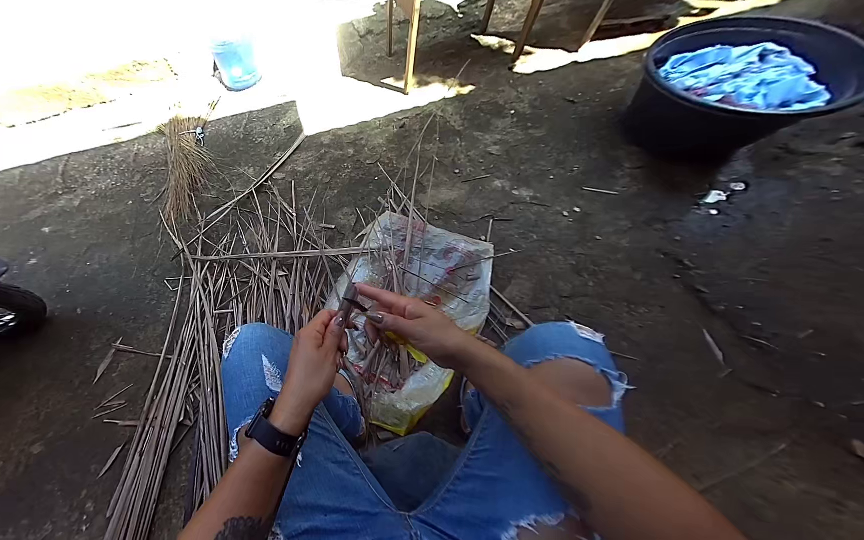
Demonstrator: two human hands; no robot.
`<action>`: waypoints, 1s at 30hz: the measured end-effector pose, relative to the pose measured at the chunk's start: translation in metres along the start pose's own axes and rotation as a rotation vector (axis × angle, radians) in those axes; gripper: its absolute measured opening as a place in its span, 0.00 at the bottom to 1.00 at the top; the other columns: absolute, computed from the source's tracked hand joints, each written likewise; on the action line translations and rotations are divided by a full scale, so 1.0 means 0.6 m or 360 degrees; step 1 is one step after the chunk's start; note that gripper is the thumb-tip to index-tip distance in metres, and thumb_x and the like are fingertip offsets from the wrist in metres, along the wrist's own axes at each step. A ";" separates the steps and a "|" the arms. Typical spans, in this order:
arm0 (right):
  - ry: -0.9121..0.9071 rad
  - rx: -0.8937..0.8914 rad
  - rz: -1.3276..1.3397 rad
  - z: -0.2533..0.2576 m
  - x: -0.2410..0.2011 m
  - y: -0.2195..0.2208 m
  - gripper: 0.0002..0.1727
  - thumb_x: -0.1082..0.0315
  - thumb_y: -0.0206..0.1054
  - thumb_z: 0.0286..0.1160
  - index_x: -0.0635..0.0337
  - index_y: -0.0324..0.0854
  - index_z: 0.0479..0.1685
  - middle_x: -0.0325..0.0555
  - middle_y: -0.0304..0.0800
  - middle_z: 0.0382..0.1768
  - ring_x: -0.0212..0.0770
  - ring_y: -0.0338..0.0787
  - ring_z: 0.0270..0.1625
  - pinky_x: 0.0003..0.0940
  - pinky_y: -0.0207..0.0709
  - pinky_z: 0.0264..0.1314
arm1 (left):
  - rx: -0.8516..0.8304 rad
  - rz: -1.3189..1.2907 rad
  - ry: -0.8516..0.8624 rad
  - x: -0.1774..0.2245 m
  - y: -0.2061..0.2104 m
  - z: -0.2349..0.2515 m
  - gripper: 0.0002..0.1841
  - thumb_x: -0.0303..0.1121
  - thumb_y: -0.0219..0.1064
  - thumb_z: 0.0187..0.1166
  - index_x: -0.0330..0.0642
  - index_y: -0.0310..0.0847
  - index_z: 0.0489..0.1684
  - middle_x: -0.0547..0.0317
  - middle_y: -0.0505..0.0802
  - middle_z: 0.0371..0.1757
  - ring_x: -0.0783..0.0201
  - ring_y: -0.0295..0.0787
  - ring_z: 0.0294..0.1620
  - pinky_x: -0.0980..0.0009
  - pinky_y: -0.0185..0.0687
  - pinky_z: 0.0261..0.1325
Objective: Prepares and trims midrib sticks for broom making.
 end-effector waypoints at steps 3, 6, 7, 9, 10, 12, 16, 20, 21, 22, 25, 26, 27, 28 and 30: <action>0.0049 -0.0050 0.0125 -0.002 0.011 0.009 0.29 0.67 0.62 0.85 0.59 0.65 0.86 0.36 0.84 0.34 0.27 0.83 0.33 0.22 0.79 0.39 | -0.0026 -0.0003 0.0012 0.004 0.010 -0.005 0.15 0.34 0.49 0.95 0.38 0.83 0.49 0.68 0.81 0.21 0.75 0.72 0.17 0.79 0.70 0.23; 0.0052 -0.0057 0.0223 -0.003 0.014 0.013 0.25 0.69 0.62 0.85 0.59 0.72 0.81 0.36 0.83 0.32 0.26 0.79 0.27 0.20 0.76 0.31 | -0.0037 -0.0009 0.0060 0.008 0.016 -0.009 0.16 0.33 0.48 0.95 0.38 0.83 0.49 0.69 0.81 0.22 0.76 0.72 0.17 0.80 0.70 0.23; 0.0040 -0.0050 0.0227 -0.003 0.012 0.012 0.24 0.69 0.63 0.84 0.59 0.73 0.80 0.35 0.82 0.31 0.26 0.78 0.26 0.20 0.75 0.31 | -0.0035 -0.0013 0.0080 0.009 0.016 -0.009 0.16 0.33 0.47 0.95 0.37 0.83 0.48 0.69 0.81 0.22 0.76 0.72 0.17 0.80 0.70 0.23; 0.0024 -0.0009 0.0207 -0.003 0.011 0.010 0.23 0.69 0.65 0.83 0.59 0.76 0.77 0.34 0.83 0.30 0.25 0.78 0.26 0.19 0.74 0.30 | -0.0032 0.0001 0.0097 0.010 0.015 -0.010 0.17 0.33 0.46 0.95 0.38 0.82 0.47 0.69 0.81 0.21 0.76 0.72 0.17 0.80 0.70 0.23; 0.0021 0.0015 0.0199 -0.003 0.011 0.010 0.22 0.70 0.65 0.83 0.60 0.77 0.76 0.34 0.83 0.30 0.24 0.78 0.25 0.18 0.74 0.30 | -0.0031 0.0009 0.0090 0.010 0.016 -0.011 0.17 0.33 0.46 0.95 0.38 0.82 0.45 0.70 0.81 0.21 0.76 0.71 0.16 0.80 0.69 0.23; 0.0016 0.0039 0.0161 -0.003 0.008 0.010 0.22 0.70 0.66 0.82 0.60 0.79 0.74 0.34 0.85 0.30 0.24 0.78 0.26 0.18 0.73 0.30 | -0.0034 -0.0016 0.0049 0.010 0.017 -0.011 0.17 0.33 0.46 0.96 0.38 0.82 0.43 0.70 0.79 0.20 0.77 0.70 0.16 0.81 0.67 0.22; -0.0034 0.0049 0.0086 -0.003 0.003 0.008 0.21 0.70 0.68 0.80 0.61 0.81 0.72 0.34 0.84 0.29 0.23 0.78 0.26 0.18 0.73 0.30 | -0.0107 -0.0351 -0.0132 0.000 0.023 -0.012 0.19 0.32 0.44 0.96 0.35 0.81 0.42 0.68 0.78 0.18 0.77 0.66 0.13 0.82 0.63 0.18; -0.0058 0.0041 0.0007 -0.005 -0.002 0.004 0.20 0.69 0.70 0.80 0.60 0.82 0.70 0.34 0.85 0.32 0.23 0.78 0.27 0.17 0.73 0.31 | -0.0243 -0.0594 -0.0282 0.002 0.033 -0.016 0.20 0.33 0.41 0.97 0.36 0.79 0.40 0.67 0.76 0.17 0.78 0.63 0.12 0.83 0.59 0.15; -0.0074 0.0035 -0.0009 -0.005 -0.005 0.002 0.20 0.69 0.70 0.79 0.60 0.83 0.69 0.34 0.86 0.32 0.23 0.78 0.27 0.17 0.73 0.31 | -0.0275 -0.0634 -0.0315 0.003 0.035 -0.017 0.20 0.34 0.41 0.97 0.37 0.79 0.39 0.68 0.76 0.17 0.78 0.63 0.12 0.84 0.59 0.15; -0.0089 0.0028 -0.0027 -0.005 -0.007 0.001 0.19 0.69 0.70 0.79 0.60 0.83 0.68 0.33 0.86 0.32 0.22 0.78 0.27 0.17 0.73 0.31 | -0.0313 -0.0675 -0.0348 0.004 0.037 -0.018 0.21 0.34 0.40 0.97 0.37 0.78 0.39 0.68 0.75 0.17 0.79 0.63 0.11 0.84 0.59 0.14; -0.0122 0.0000 -0.0058 -0.005 -0.008 0.002 0.19 0.68 0.71 0.79 0.59 0.84 0.69 0.34 0.88 0.34 0.22 0.78 0.27 0.16 0.73 0.32 | -0.0432 -0.0797 -0.0414 0.003 0.042 -0.021 0.21 0.34 0.38 0.97 0.38 0.77 0.40 0.69 0.74 0.17 0.80 0.62 0.11 0.85 0.58 0.14; -0.0124 0.0000 -0.0060 -0.005 -0.009 0.001 0.19 0.68 0.71 0.79 0.59 0.84 0.68 0.34 0.89 0.36 0.21 0.79 0.28 0.16 0.73 0.32 | -0.0467 -0.0842 -0.0430 0.003 0.044 -0.022 0.21 0.34 0.38 0.97 0.38 0.77 0.40 0.69 0.74 0.17 0.80 0.62 0.11 0.85 0.58 0.14; -0.0123 0.0005 -0.0065 -0.005 -0.009 0.000 0.19 0.68 0.71 0.79 0.60 0.85 0.68 0.34 0.90 0.37 0.21 0.79 0.29 0.16 0.73 0.33 | -0.0508 -0.0882 -0.0446 0.003 0.046 -0.022 0.21 0.34 0.37 0.97 0.39 0.76 0.38 0.69 0.74 0.17 0.80 0.62 0.11 0.86 0.58 0.14; -0.0117 0.0006 -0.0070 -0.006 -0.007 0.000 0.19 0.68 0.71 0.80 0.60 0.84 0.68 0.35 0.90 0.38 0.20 0.79 0.29 0.16 0.73 0.33 | -0.0542 -0.0921 -0.0462 0.002 0.047 -0.024 0.22 0.35 0.36 0.97 0.40 0.76 0.37 0.69 0.74 0.17 0.80 0.62 0.11 0.86 0.58 0.13; -0.0117 0.0016 -0.0085 -0.006 -0.008 -0.002 0.19 0.68 0.70 0.80 0.60 0.85 0.69 0.34 0.91 0.40 0.20 0.80 0.30 0.16 0.74 0.35 | -0.0609 -0.1018 -0.0490 0.000 0.051 -0.026 0.22 0.35 0.35 0.97 0.41 0.75 0.36 0.69 0.74 0.16 0.80 0.63 0.10 0.86 0.59 0.13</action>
Point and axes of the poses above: each hand's wrist, its own z-axis towards the middle knuckle, its own y-axis out of the palm, x = y × z, the point moved 10 cm from there along z, towards the middle knuckle
